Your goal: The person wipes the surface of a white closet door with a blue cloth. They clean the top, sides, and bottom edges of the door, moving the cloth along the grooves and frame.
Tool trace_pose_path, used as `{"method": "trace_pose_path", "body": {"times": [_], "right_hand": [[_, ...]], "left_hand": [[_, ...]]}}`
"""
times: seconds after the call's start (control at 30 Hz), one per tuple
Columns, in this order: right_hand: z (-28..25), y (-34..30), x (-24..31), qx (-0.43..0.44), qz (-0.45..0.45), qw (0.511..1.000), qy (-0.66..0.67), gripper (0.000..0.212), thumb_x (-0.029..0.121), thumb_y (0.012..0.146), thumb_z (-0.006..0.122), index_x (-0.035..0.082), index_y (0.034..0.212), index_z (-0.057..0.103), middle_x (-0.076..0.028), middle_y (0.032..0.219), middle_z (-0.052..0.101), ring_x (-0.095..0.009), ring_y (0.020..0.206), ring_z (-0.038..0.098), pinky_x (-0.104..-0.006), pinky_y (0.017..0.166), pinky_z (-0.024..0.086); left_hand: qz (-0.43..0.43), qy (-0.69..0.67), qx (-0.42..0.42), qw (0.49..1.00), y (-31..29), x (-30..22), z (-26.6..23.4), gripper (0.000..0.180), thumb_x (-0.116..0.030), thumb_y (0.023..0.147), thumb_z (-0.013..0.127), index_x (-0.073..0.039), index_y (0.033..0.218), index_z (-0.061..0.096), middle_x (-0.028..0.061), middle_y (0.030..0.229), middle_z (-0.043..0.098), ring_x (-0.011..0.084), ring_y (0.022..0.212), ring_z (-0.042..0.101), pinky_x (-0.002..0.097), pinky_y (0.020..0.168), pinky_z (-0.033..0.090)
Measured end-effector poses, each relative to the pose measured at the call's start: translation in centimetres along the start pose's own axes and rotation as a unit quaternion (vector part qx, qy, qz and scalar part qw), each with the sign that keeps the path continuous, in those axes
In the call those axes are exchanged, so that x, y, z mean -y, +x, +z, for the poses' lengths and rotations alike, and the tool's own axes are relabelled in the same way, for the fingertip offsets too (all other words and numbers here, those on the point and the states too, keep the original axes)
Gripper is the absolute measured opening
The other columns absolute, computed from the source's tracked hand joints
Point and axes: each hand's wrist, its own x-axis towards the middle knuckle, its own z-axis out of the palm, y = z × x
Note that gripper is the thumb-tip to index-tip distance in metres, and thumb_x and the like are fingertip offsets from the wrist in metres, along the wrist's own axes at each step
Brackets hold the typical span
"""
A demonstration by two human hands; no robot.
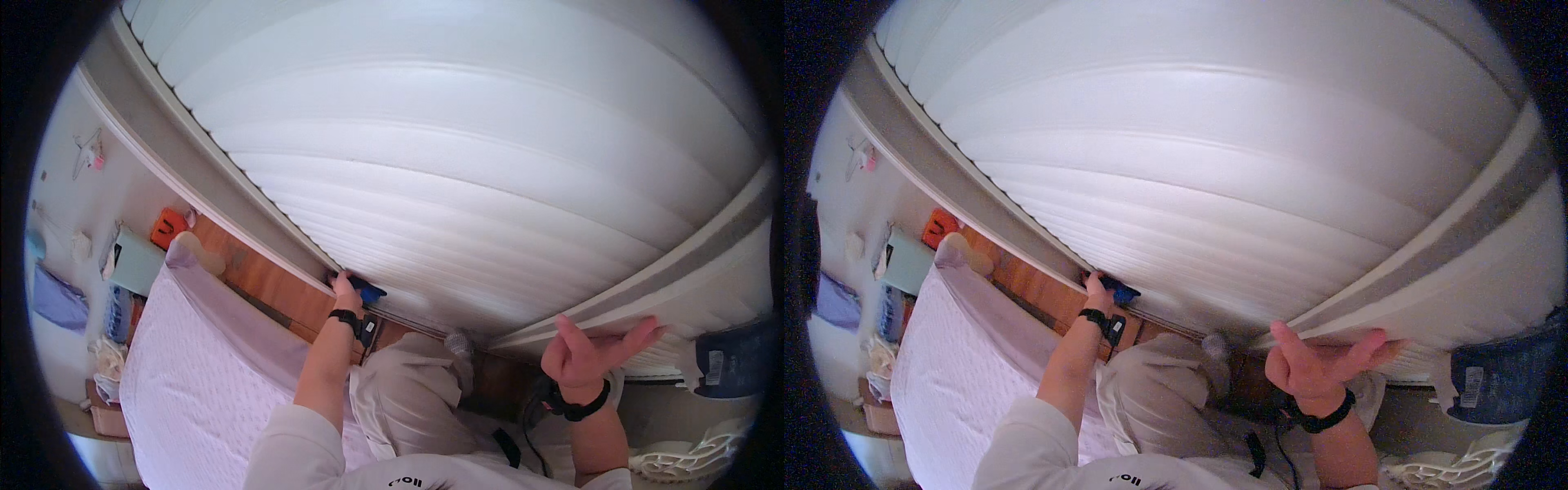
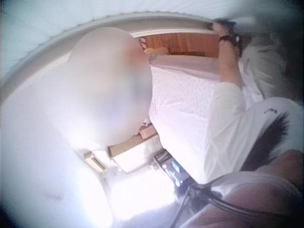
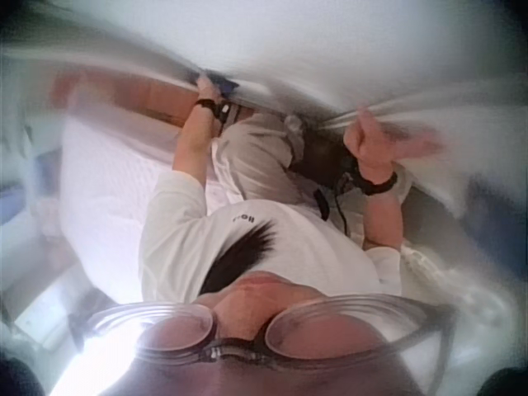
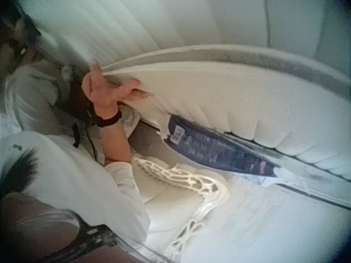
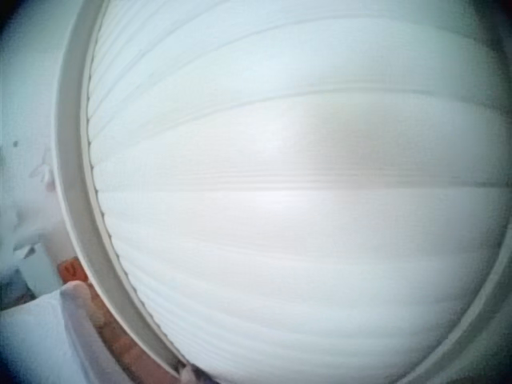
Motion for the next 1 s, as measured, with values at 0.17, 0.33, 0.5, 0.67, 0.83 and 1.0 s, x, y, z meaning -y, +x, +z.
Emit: {"method": "trace_pose_path", "body": {"times": [0.17, 0.33, 0.5, 0.67, 0.83, 1.0], "right_hand": [[0.5, 0.0, 0.2, -0.016, 0.009, 1.0, -0.004, 0.031, 0.015, 0.074, 0.051, 0.028, 0.095, 0.069, -0.029, 0.149, 0.009, -0.053, 0.135, 0.0, -0.0692, 0.103, -0.001], [0.4, -0.8, -0.8, -0.029, 0.0, 0.999, -0.023, 0.029, 0.02, 0.075, 0.052, 0.028, 0.096, 0.069, -0.03, 0.146, 0.016, -0.054, 0.133, 0.008, -0.0707, 0.102, 0.005], [0.8, -1.3, -0.5, -0.033, 0.003, 0.999, 0.018, 0.027, 0.02, 0.074, 0.054, 0.027, 0.095, 0.07, -0.028, 0.143, 0.023, -0.055, 0.129, 0.018, -0.0709, 0.101, 0.013], [-0.1, -1.0, -0.7, -0.067, 0.032, 0.997, 0.023, 0.027, 0.026, 0.075, 0.06, 0.03, 0.101, 0.068, -0.018, 0.14, 0.034, -0.053, 0.124, 0.027, -0.0647, 0.099, 0.026], [-1.0, -0.8, -0.8, -0.091, 0.033, 0.995, 0.034, 0.027, 0.024, 0.074, 0.061, 0.03, 0.099, 0.068, -0.016, 0.141, 0.036, -0.053, 0.125, 0.027, -0.0617, 0.099, 0.028], [-2.2, -1.8, -1.8, -0.07, 0.044, 0.996, 0.034, 0.025, 0.024, 0.073, 0.063, 0.029, 0.096, 0.069, -0.014, 0.141, 0.036, -0.052, 0.125, 0.028, -0.0602, 0.099, 0.029]], "left_hand": [[0.002, 0.015, 0.019, 1.0, 0.1, -0.1, 0.2, 0.057, -0.034, 0.083, 0.054, -0.017, 0.134, 0.035, 0.0087, 0.129, 0.046, 0.0282, 0.115, 0.045, 0.0467, 0.085, 0.039], [0.019, -0.052, 0.047, 0.997, -4.1, -1.2, 4.5, 0.051, -0.028, 0.083, 0.054, -0.008, 0.128, 0.04, 0.0155, 0.126, 0.047, 0.0311, 0.11, 0.048, 0.0476, 0.092, 0.04], [-0.029, -0.029, 0.052, 0.998, -3.4, -4.0, 3.1, 0.042, -0.029, 0.088, 0.041, -0.005, 0.119, 0.053, 0.0099, 0.127, 0.052, 0.0298, 0.12, 0.043, 0.047, 0.104, 0.029], [-0.037, -0.013, 0.096, 0.995, -4.0, -7.3, 4.2, 0.043, -0.031, 0.089, 0.039, -0.006, 0.121, 0.053, 0.011, 0.124, 0.055, 0.0321, 0.119, 0.047, 0.0508, 0.103, 0.033], [0.058, 0.028, 0.075, 0.995, -8.6, -11.8, 4.9, 0.051, -0.024, 0.083, 0.054, 0.001, 0.126, 0.045, 0.0152, 0.126, 0.051, 0.0292, 0.115, 0.049, 0.0435, 0.096, 0.042], [0.207, 0.221, -0.008, 0.953, -19.5, -15.3, 9.4, 0.056, -0.018, 0.081, 0.058, -0.004, 0.132, 0.039, 0.0144, 0.126, 0.05, 0.0285, 0.111, 0.051, 0.0365, 0.094, 0.043]]}}
